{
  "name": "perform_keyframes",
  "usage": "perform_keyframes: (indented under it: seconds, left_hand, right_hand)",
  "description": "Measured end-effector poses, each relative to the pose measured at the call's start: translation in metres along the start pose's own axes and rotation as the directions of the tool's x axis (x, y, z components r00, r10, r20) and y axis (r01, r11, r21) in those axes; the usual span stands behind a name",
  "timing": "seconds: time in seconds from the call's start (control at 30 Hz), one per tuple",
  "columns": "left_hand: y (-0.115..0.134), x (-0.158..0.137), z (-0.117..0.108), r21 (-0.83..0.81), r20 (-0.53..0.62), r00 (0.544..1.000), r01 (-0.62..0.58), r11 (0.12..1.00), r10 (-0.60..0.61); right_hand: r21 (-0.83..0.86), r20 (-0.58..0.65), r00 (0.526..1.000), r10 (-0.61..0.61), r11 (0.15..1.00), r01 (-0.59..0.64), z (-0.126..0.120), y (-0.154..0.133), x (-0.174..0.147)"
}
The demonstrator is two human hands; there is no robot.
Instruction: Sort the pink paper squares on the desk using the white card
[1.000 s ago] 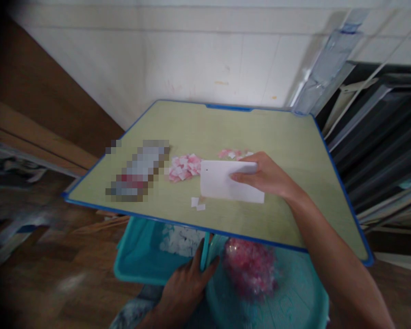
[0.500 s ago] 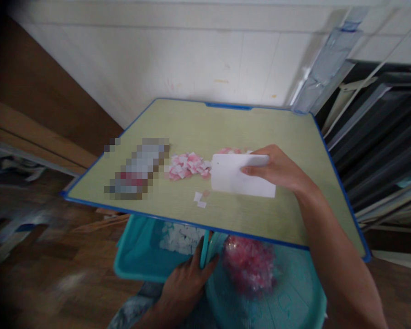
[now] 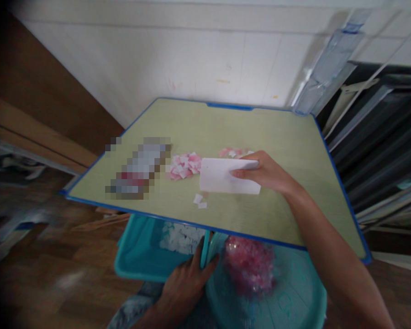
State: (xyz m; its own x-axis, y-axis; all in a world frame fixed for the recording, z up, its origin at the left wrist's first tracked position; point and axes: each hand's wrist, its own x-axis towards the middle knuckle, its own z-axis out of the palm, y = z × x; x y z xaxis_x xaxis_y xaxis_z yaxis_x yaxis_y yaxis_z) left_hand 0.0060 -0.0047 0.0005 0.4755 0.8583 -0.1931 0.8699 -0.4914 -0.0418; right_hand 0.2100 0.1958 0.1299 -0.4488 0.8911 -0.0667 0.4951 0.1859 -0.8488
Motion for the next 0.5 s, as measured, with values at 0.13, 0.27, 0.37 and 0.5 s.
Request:
perform_keyframes:
  seconds: [0.13, 0.27, 0.37, 0.5]
  left_hand:
    - [0.000, 0.001, -0.003, -0.010, 0.016, 1.000, 0.005, 1.000, -0.004]
    - [0.000, 0.001, -0.004, -0.023, 0.032, 0.999, 0.005, 1.000, -0.004]
    - [0.000, 0.001, -0.002, -0.020, 0.030, 1.000, 0.009, 1.000, -0.008]
    - [0.000, 0.000, 0.000, -0.026, 0.011, 1.000, 0.010, 1.000, -0.009]
  right_hand:
    - [-0.010, 0.066, 0.998, 0.019, 1.000, -0.018, -0.006, 0.001, -0.004]
    - [-0.048, 0.125, 0.992, 0.025, 0.999, -0.019, -0.013, -0.002, -0.007]
    - [-0.084, 0.158, 0.986, 0.051, 0.996, -0.038, -0.018, -0.004, -0.010]
    - [-0.076, 0.196, 0.979, 0.057, 0.996, -0.043, -0.026, -0.005, -0.015]
